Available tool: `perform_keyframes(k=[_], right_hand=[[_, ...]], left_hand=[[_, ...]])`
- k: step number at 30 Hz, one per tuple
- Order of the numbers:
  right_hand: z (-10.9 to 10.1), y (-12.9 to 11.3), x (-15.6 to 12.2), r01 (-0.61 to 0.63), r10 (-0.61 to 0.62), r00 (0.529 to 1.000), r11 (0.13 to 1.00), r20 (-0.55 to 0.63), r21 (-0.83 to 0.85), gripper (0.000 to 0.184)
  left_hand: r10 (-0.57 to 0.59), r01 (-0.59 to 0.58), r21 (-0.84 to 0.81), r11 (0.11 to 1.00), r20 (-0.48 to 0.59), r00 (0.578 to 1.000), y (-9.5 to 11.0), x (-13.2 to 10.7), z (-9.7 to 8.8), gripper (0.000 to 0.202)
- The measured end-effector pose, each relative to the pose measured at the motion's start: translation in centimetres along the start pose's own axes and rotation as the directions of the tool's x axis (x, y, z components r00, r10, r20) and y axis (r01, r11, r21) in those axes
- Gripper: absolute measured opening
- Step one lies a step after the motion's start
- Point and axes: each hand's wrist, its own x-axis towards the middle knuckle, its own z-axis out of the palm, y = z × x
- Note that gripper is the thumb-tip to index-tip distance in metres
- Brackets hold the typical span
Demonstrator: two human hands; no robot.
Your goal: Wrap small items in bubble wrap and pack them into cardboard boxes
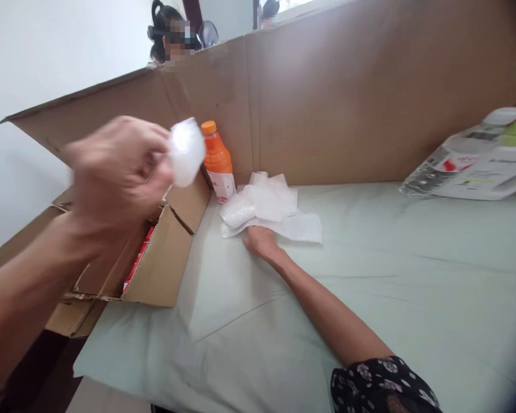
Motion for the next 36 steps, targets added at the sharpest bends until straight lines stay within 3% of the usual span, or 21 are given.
perform_keyframes(k=[1,2,5,9,12,14,16,19,22,26,28,31,36], right_hand=[[-0.3,-0.3,-1.0,0.042,-0.042,0.999,0.999,0.022,-0.006,0.032],[-0.6,-0.4,-2.0,0.091,-0.091,0.995,0.996,0.043,-0.004,0.03],[-1.4,0.1,-5.1,0.218,-0.22,0.971,0.975,0.09,0.032,0.026],[-1.6,3.2,-8.5,0.266,-0.271,0.962,0.957,0.039,0.113,0.032],[-1.2,7.0,-10.5,0.241,-0.232,0.97,0.958,-0.075,0.158,0.031],[-1.0,9.4,-11.3,0.211,-0.189,0.969,0.968,-0.157,0.137,0.033],[-0.9,11.2,-11.6,0.191,-0.164,0.956,0.977,-0.243,0.093,0.036],[-0.5,11.9,-10.7,0.194,-0.182,0.935,0.981,-0.305,0.009,0.043],[0.0,10.7,-8.7,0.179,-0.189,0.944,0.982,-0.271,-0.063,0.054],[0.6,8.9,-5.1,0.16,-0.192,0.96,0.974,-0.206,-0.161,0.062],[0.6,8.6,-3.0,0.172,-0.216,0.958,0.959,-0.189,-0.225,0.054],[0.3,8.6,0.1,0.198,-0.253,0.951,0.94,-0.177,-0.279,0.043],[-1.1,8.6,2.2,0.187,-0.244,0.953,0.94,-0.178,-0.287,0.041]], left_hand=[[0.144,-0.144,0.051,0.988,-0.011,0.989,2.3,1.1,1.8,0.017],[0.216,-0.216,0.089,0.972,0.005,0.976,4.1,2.2,3.8,0.017],[0.23,-0.26,0.155,0.953,0.189,0.955,6.5,4.2,10.5,0.023],[0.177,-0.259,0.146,0.955,0.422,0.889,5.0,2.9,19.3,0.028],[0.161,-0.269,0.104,0.958,0.581,0.798,3.0,0.7,23.5,0.021],[0.148,-0.259,0.083,0.962,0.639,0.755,1.9,0.1,24.6,0.026],[0.125,-0.233,0.079,0.969,0.661,0.74,1.1,0.5,24.6,0.034],[0.056,-0.165,0.105,0.981,0.655,0.753,1.0,2.6,23.9,0.04],[-0.024,-0.071,0.127,0.989,0.625,0.781,2.2,3.6,23.5,0.038],[-0.103,0.047,0.112,0.993,0.57,0.815,4.4,0.2,24.7,0.052],[-0.145,0.099,0.112,0.989,0.558,0.817,4.8,-2.5,25.8,0.063],[-0.191,0.156,0.11,0.982,0.551,0.813,4.4,-5.3,27.7,0.063],[-0.233,0.218,0.09,0.972,0.512,0.827,3.2,-4.8,29.7,0.054]])
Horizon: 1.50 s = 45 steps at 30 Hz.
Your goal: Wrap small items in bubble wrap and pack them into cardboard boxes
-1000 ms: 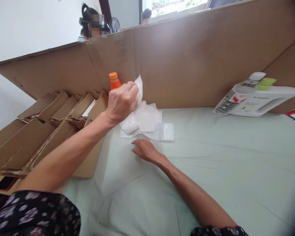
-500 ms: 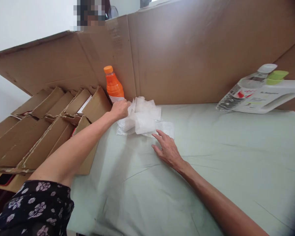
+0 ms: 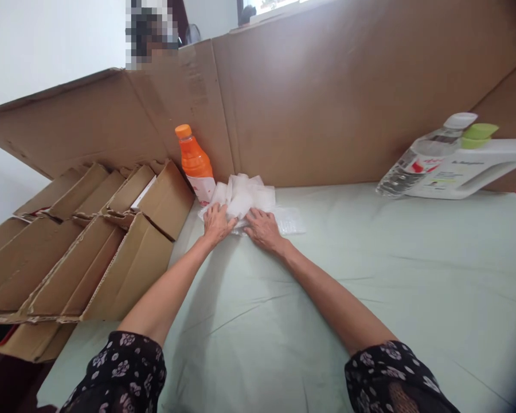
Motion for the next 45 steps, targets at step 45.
perform_keyframes(k=[45], right_hand=[[-1.4,-16.5,-17.7,0.058,-0.173,0.98,0.735,0.103,0.675,0.06]], left_hand=[[-0.633,0.308,-0.806,0.504,-0.103,0.767,-15.7,-38.6,-4.3,0.057]])
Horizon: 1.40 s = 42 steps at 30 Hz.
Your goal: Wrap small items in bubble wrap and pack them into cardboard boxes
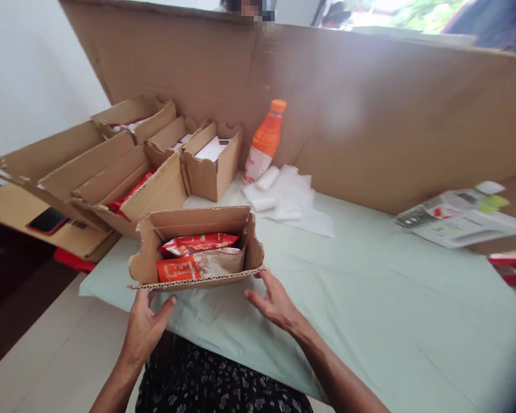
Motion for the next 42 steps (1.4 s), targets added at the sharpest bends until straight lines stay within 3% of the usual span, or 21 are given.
perform_keyframes(k=[3,7,13,15,17,19,21,22,24,26,28,29,31,34,36,38,39,42], right_hand=[[1.0,-0.6,-1.2,-0.007,0.01,0.998,0.999,-0.065,0.041,0.059],[-0.3,0.3,-4.3,-0.126,0.13,0.953,0.991,-0.275,0.032,0.047],[-4.5,4.0,-9.4,-0.356,0.358,0.765,0.928,-0.535,0.112,0.03],[-6.8,5.4,-10.0,-0.374,0.372,0.759,0.921,-0.535,0.109,0.029],[-10.0,6.9,-9.4,-0.362,0.336,0.797,0.931,-0.502,0.05,0.025],[-14.2,8.2,-7.3,-0.342,0.283,0.824,0.939,-0.491,-0.033,0.027],[-18.5,9.1,-3.4,-0.322,0.209,0.838,0.935,-0.504,-0.148,0.036],[-20.3,9.3,-0.8,-0.281,0.129,0.867,0.924,-0.481,-0.259,0.04],[-22.5,9.3,5.2,-0.154,0.021,0.958,0.88,-0.287,-0.448,0.047],[-22.8,8.7,11.4,0.006,-0.046,0.998,0.774,-0.046,-0.633,0.049],[-22.1,8.0,16.2,0.142,-0.063,0.989,0.691,0.137,-0.709,0.046],[-21.8,7.7,17.8,0.159,-0.066,0.986,0.679,0.156,-0.717,0.04],[-21.9,7.6,18.9,0.102,-0.069,0.995,0.69,0.076,-0.716,0.023],[-24.0,8.9,14.8,-0.131,-0.042,0.974,0.698,-0.224,-0.704,0.022],[-25.5,10.4,9.0,-0.323,0.0,0.897,0.681,-0.441,-0.657,0.035],[-26.0,12.1,2.0,-0.472,0.069,0.815,0.655,-0.576,-0.59,0.037],[-25.8,12.8,-1.6,-0.541,0.159,0.767,0.682,-0.621,-0.493,0.035],[-23.7,13.6,-10.7,-0.68,0.471,0.704,0.663,-0.532,-0.313,0.028]], left_hand=[[-0.039,0.041,-0.111,0.993,0.018,0.999,0.3,0.8,1.8,0.053],[-0.062,0.084,-0.152,0.985,0.144,0.988,1.5,1.0,5.1,0.054],[0.086,-0.012,-0.185,0.983,0.397,0.914,5.6,2.2,14.4,0.052],[0.14,-0.048,-0.219,0.975,0.424,0.895,6.4,2.7,16.6,0.057],[0.149,-0.06,-0.221,0.973,0.409,0.9,6.3,3.1,17.8,0.054],[0.119,-0.05,-0.185,0.981,0.386,0.915,5.4,3.0,18.0,0.05],[0.088,-0.042,-0.131,0.991,0.369,0.925,4.2,2.7,17.7,0.048],[0.081,-0.047,-0.104,0.994,0.359,0.93,3.8,2.5,17.4,0.047],[0.083,-0.069,-0.053,0.996,0.338,0.938,3.4,2.1,17.1,0.045],[0.099,-0.1,-0.012,0.995,0.324,0.941,3.4,1.9,17.0,0.042],[0.13,-0.144,0.024,0.989,0.306,0.943,3.5,2.0,17.1,0.038],[0.145,-0.163,0.038,0.986,0.293,0.945,3.4,2.0,17.2,0.037],[0.156,-0.176,0.051,0.983,0.267,0.951,3.1,2.1,17.3,0.037],[0.12,-0.134,0.032,0.991,0.275,0.954,2.4,2.0,17.3,0.039],[0.096,-0.106,0.017,0.994,0.299,0.95,2.1,2.0,17.2,0.041],[0.088,-0.098,0.016,0.995,0.308,0.947,2.1,1.9,17.1,0.042],[0.087,-0.098,0.019,0.995,0.314,0.946,2.1,1.9,17.0,0.042],[0.075,-0.095,0.041,0.995,0.344,0.936,2.5,2.0,16.7,0.043]])
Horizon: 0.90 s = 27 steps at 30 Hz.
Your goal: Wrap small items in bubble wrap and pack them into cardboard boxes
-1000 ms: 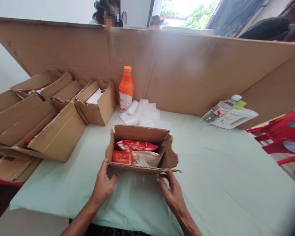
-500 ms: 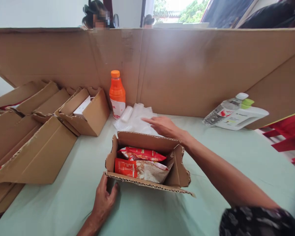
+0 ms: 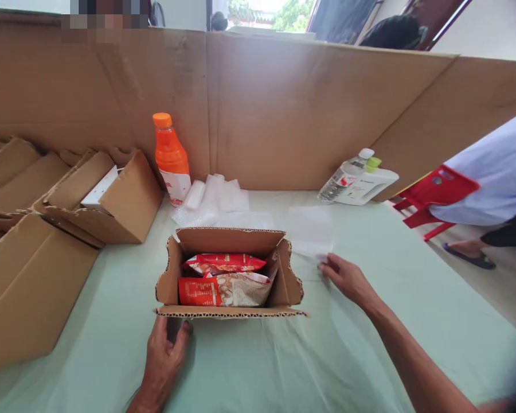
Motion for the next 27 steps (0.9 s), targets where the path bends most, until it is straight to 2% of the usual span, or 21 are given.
perform_keyframes(k=[1,2,4,6,8,9,11,13,17,22,24,27], right_hand=[[0.1,1.0,-2.2,-0.059,0.06,0.998,0.998,0.014,-0.014,0.029],[0.2,1.4,-4.2,-0.108,0.107,0.994,0.994,-0.021,-0.03,0.033],[0.5,0.8,-7.6,-0.142,0.14,0.978,0.99,-0.153,0.003,0.041],[1.5,-1.1,-9.8,-0.039,0.061,0.983,0.991,-0.175,0.125,0.043],[3.4,-3.7,-10.8,0.133,-0.112,0.989,0.958,-0.094,0.254,0.045],[4.6,-5.0,-10.8,0.209,-0.202,0.978,0.931,-0.054,0.301,0.047],[7.0,-7.3,-10.0,0.314,-0.331,0.944,0.877,-0.018,0.362,0.05],[9.0,-9.1,-8.4,0.35,-0.376,0.926,0.841,-0.019,0.412,0.048],[10.9,-11.9,-4.1,0.288,-0.327,0.945,0.826,-0.005,0.485,0.044],[13.0,-14.5,0.5,0.224,-0.25,0.967,0.768,-0.041,0.6,0.054],[14.1,-14.5,1.2,0.22,-0.219,0.972,0.734,-0.084,0.643,0.054],[15.7,-14.0,1.1,0.222,-0.197,0.973,0.679,-0.117,0.7,0.053]], left_hand=[[-0.004,0.004,0.001,1.0,0.017,1.0,0.1,0.0,-0.2,0.044],[-0.006,0.006,-0.005,1.0,0.038,0.999,0.2,0.0,-0.4,0.045],[-0.016,0.019,-0.035,0.999,0.065,0.998,0.4,0.2,-1.0,0.046],[-0.038,0.042,-0.057,0.998,0.067,0.997,0.7,0.5,-1.4,0.048],[-0.058,0.06,-0.041,0.997,0.053,0.997,1.3,1.0,-1.7,0.05],[-0.056,0.058,-0.033,0.998,0.054,0.997,1.6,1.3,-1.7,0.05],[-0.03,0.033,-0.04,0.999,0.082,0.996,2.4,2.2,-1.4,0.046],[0.012,-0.005,-0.074,0.997,0.097,0.995,3.2,3.3,-0.9,0.038],[0.082,-0.077,-0.144,0.987,0.03,0.996,4.0,7.1,0.0,0.028],[0.105,-0.117,-0.202,0.972,-0.069,0.992,3.4,12.1,2.0,0.042],[0.097,-0.122,-0.213,0.969,-0.127,0.987,2.8,12.9,2.9,0.049],[0.095,-0.134,-0.214,0.968,-0.182,0.979,2.0,12.8,3.5,0.051]])
